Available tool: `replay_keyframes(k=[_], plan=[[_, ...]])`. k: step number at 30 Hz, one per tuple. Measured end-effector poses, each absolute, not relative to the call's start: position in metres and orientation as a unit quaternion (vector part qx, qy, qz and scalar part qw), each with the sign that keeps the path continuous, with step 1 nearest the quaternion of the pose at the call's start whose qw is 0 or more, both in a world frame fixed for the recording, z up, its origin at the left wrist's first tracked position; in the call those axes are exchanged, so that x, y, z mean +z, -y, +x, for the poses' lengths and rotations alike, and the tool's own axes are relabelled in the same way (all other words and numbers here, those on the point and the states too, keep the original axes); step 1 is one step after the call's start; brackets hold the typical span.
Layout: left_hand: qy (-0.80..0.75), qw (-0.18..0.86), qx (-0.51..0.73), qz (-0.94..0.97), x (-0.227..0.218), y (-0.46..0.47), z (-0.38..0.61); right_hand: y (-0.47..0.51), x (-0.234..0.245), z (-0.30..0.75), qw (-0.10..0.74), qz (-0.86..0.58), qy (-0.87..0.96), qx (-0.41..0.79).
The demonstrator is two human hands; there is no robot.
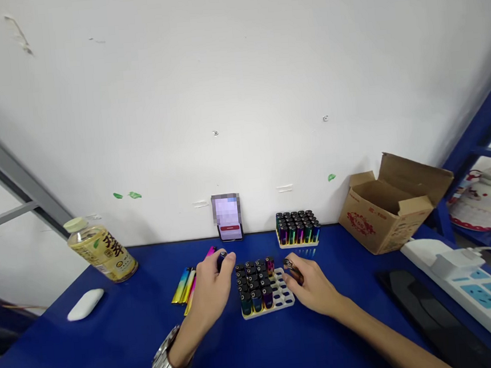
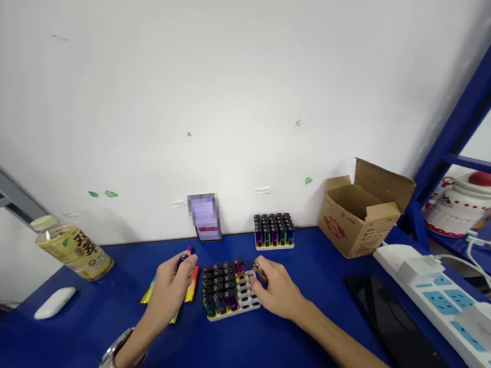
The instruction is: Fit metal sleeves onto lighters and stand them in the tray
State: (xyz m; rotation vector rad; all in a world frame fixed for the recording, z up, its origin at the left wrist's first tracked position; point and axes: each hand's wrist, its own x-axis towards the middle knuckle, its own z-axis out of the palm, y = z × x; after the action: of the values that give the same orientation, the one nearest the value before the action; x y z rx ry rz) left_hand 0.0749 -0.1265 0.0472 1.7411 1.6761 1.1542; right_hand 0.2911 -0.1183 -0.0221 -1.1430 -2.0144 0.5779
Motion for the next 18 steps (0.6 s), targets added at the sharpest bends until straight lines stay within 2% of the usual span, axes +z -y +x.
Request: replay_keyframes(k=[4,11,18], plan=[[-0.603,0.235,0.400,0.649,0.044,0.141,0.075,0.123,-0.028,0.290,0.381,-0.470,0.761,0.234],[-0.623,0.228,0.377,0.646,0.043,0.152,0.078,0.122,-0.023,0.285,0.453,-0.485,0.717,0.214],[-0.637,0.224,0.326,0.662,0.043,0.163,0.090,0.146,0.008,0.262,0.511,-0.421,0.688,0.297]])
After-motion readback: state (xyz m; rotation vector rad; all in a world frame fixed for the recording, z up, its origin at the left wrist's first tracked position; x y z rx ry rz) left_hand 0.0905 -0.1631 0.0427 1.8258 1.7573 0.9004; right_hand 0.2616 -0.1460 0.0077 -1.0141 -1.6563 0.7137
